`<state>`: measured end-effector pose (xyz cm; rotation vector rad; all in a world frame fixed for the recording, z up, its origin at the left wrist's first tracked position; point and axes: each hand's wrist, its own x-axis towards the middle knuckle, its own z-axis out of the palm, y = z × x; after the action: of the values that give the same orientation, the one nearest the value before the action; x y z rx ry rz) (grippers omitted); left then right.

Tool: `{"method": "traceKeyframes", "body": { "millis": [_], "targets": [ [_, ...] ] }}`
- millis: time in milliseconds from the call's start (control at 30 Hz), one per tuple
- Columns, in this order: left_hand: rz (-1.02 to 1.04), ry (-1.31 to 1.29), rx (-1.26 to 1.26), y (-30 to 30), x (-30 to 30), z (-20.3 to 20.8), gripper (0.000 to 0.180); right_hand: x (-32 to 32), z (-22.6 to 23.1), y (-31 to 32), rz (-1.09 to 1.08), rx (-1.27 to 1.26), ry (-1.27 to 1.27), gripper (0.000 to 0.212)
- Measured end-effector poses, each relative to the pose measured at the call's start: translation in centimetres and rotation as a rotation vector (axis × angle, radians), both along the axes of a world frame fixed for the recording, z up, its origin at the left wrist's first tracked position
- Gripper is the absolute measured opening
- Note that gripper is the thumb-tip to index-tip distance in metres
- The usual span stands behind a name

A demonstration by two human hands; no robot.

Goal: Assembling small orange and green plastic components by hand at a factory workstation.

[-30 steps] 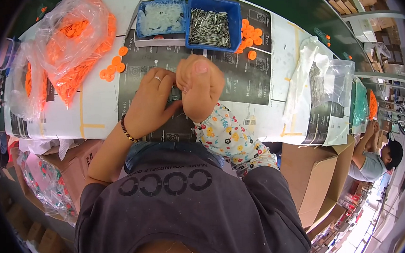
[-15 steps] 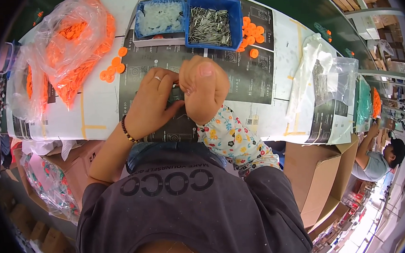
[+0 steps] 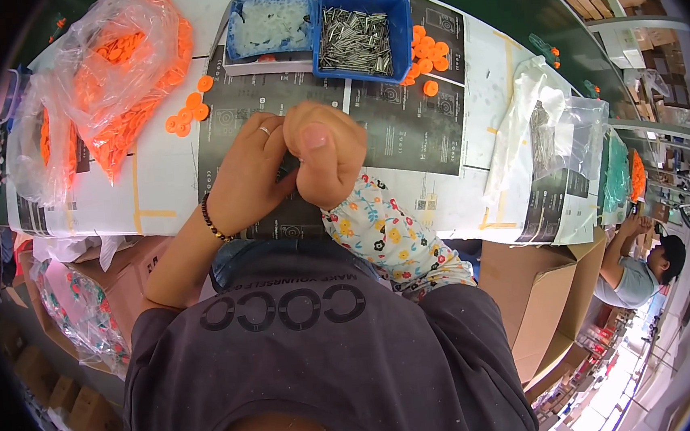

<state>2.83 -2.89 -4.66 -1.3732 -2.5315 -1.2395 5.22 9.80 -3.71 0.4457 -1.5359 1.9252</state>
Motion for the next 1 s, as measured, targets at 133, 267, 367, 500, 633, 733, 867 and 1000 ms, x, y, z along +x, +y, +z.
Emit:
{"method": "traceKeyframes", "body": {
  "millis": [133, 267, 367, 500, 633, 733, 867, 1000],
  "targets": [
    [0.009, -0.001, -0.039, 0.2, 0.1, -0.1, 0.053, 0.0, 0.0, 0.2, -0.025, 0.006, -0.032, 0.039],
    [-0.017, -0.071, -0.057, -0.6, -0.1, 1.0, 0.062, -0.6, 2.3, 2.8, -0.007, -0.445, -0.066, 0.040],
    [0.014, 0.096, 0.069, -3.0, -3.7, 4.7, 0.067, 0.1, 6.0, 7.5, -0.222, -0.365, -0.007, 0.042],
    [0.023, 0.175, 0.242, -0.4, -11.6, 10.4, 0.069, 0.3, 3.6, 13.2, -0.537, -0.089, -0.020, 0.041],
    [-0.046, 0.492, -0.195, 6.0, -23.0, 8.1, 0.073, 1.3, -0.1, 15.4, -0.746, 0.352, -0.045, 0.035],
    [0.073, 0.510, -0.467, 8.6, -28.7, 6.0, 0.077, 2.0, -0.3, 14.7, -0.737, 0.713, 0.097, 0.024],
    [0.252, 0.332, -0.652, 10.1, -30.8, 3.0, 0.076, 2.5, 1.2, 13.4, -0.555, 0.792, 0.034, 0.020],
    [0.261, 0.407, -0.583, 11.0, -30.1, 1.3, 0.069, 2.1, 1.0, 13.5, -0.573, 0.747, 0.022, 0.022]
  ]
}}
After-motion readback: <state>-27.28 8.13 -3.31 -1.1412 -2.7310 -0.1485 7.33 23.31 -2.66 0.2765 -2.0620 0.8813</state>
